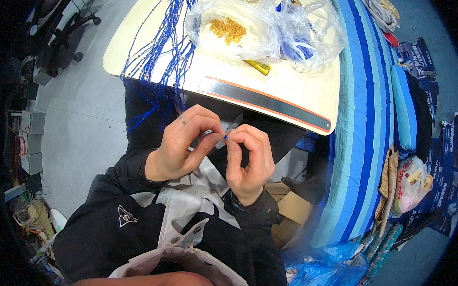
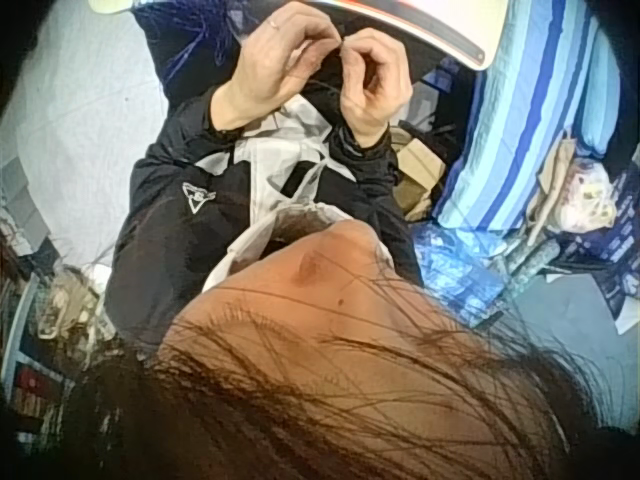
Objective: The person threads small beads onto blue netting strands, measures lengths against a ruler, ties knots, and uses a lighter to melt and seal the net ends. The person repeats these steps for multiple strands.
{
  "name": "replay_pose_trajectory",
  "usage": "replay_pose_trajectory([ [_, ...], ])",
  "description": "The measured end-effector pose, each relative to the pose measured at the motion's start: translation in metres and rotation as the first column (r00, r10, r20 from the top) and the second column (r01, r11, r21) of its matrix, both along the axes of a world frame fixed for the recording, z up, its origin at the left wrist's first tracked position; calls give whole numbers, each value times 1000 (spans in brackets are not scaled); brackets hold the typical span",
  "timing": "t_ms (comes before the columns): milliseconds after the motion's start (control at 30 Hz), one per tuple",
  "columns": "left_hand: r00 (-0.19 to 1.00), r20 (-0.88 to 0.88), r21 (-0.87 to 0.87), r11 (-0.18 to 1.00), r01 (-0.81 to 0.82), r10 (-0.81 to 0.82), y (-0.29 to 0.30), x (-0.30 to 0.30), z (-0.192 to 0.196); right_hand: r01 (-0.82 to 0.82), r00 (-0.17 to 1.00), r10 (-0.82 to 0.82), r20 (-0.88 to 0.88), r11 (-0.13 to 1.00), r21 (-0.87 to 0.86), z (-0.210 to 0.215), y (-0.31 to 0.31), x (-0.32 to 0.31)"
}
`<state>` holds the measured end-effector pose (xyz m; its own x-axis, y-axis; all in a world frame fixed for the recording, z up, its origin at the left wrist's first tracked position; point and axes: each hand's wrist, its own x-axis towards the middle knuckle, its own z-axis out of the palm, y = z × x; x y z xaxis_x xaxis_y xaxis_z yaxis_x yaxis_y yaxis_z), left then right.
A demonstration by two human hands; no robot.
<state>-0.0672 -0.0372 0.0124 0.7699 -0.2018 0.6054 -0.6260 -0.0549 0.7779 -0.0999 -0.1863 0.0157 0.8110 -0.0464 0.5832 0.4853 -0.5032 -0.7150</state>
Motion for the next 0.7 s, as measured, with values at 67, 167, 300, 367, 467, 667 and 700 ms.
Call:
replay_pose_trajectory([
  [67, 1000, 22, 6, 1000, -9, 9, 1, 1, 0, 0, 1000, 0, -1, 1000, 9, 0, 0, 0],
  [167, 999, -41, -20, 1000, 2, -3, 3, -1, 2, -5, 1000, 5, 0, 1000, 27, 0, 1, 0],
  [300, 999, -40, -8, 1000, -18, 17, 3, -3, 3, -13, 1000, 13, -9, 999, 38, -1, 0, -1],
  [367, 999, -51, -18, 1000, -13, 12, 3, -4, 3, -11, 1000, 12, -23, 999, 39, -2, 0, -2],
  [467, 998, -65, -34, 999, -16, 13, 2, -5, 2, -15, 999, 17, -47, 999, 51, -2, 0, -3],
  [667, 993, -116, -66, 998, -18, 10, 1, -6, 0, -26, 998, 28, -52, 998, 55, -2, 0, -3],
  [700, 993, -115, -65, 998, -23, 15, 1, -6, 0, -23, 998, 25, -51, 998, 56, -2, 0, -3],
])
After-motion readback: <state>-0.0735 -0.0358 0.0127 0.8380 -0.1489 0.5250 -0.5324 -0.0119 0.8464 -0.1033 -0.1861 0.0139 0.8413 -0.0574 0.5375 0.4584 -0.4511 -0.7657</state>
